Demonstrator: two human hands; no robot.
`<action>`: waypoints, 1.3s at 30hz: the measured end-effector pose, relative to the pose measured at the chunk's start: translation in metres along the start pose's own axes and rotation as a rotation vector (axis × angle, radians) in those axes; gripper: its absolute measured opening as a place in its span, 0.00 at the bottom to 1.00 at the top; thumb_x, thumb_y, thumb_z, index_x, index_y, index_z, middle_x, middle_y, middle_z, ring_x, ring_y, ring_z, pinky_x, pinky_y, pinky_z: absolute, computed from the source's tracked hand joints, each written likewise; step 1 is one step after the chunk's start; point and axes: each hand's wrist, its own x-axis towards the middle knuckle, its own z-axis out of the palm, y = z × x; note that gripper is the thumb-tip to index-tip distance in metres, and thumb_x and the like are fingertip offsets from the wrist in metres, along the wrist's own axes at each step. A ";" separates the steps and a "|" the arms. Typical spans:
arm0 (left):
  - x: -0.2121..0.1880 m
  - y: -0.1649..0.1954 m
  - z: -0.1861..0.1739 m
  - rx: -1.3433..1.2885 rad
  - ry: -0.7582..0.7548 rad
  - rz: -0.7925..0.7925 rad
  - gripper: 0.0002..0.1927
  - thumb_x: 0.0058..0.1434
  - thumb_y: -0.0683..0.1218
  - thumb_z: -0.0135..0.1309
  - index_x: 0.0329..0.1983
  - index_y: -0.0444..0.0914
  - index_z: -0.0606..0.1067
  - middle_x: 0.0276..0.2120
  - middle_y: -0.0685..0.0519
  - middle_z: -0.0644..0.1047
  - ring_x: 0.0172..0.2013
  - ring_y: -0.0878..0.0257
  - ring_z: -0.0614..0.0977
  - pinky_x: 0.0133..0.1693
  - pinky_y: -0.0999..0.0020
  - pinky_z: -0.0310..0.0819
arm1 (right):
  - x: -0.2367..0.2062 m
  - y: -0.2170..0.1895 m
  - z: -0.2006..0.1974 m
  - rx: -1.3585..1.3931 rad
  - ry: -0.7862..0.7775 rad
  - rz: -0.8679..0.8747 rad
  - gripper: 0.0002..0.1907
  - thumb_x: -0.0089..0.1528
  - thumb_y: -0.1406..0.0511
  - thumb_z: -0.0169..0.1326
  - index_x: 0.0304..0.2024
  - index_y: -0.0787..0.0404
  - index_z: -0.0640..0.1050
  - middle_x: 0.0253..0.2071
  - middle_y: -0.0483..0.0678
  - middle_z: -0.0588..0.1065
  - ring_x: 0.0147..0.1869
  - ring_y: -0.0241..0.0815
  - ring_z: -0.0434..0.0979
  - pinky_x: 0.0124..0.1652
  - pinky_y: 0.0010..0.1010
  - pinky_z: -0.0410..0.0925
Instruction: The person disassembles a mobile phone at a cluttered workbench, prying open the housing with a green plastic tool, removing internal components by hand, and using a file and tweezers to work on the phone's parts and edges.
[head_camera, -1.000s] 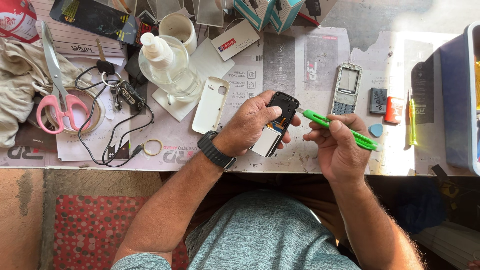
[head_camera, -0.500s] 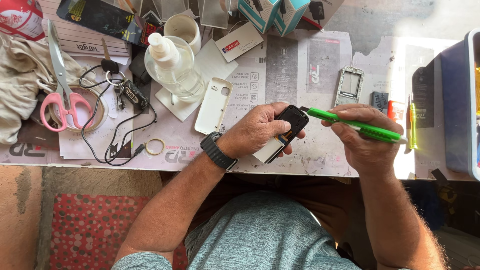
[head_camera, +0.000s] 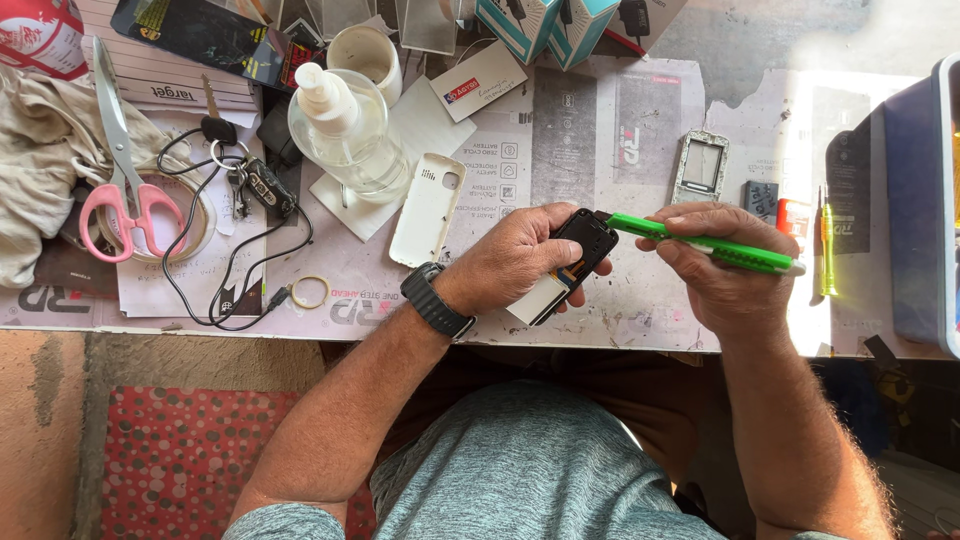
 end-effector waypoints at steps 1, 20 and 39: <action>0.000 0.000 0.000 0.008 0.003 -0.003 0.18 0.67 0.39 0.46 0.59 0.28 0.70 0.43 0.43 0.82 0.32 0.62 0.85 0.37 0.68 0.85 | 0.001 0.000 -0.002 0.011 -0.013 0.004 0.09 0.66 0.78 0.59 0.48 0.67 0.79 0.46 0.59 0.79 0.49 0.47 0.84 0.49 0.34 0.79; -0.002 0.003 0.002 0.005 -0.021 -0.013 0.16 0.68 0.41 0.53 0.56 0.31 0.72 0.41 0.48 0.82 0.30 0.67 0.84 0.34 0.73 0.83 | 0.002 0.017 -0.011 0.471 0.133 0.328 0.06 0.68 0.76 0.58 0.47 0.70 0.78 0.42 0.60 0.80 0.46 0.52 0.85 0.49 0.42 0.80; -0.012 0.015 -0.017 -0.254 0.109 -0.040 0.19 0.68 0.45 0.42 0.58 0.30 0.67 0.45 0.39 0.79 0.34 0.57 0.84 0.32 0.63 0.85 | -0.022 0.005 0.013 -1.162 -0.168 -0.448 0.15 0.59 0.69 0.63 0.49 0.60 0.80 0.43 0.49 0.79 0.49 0.48 0.80 0.49 0.43 0.72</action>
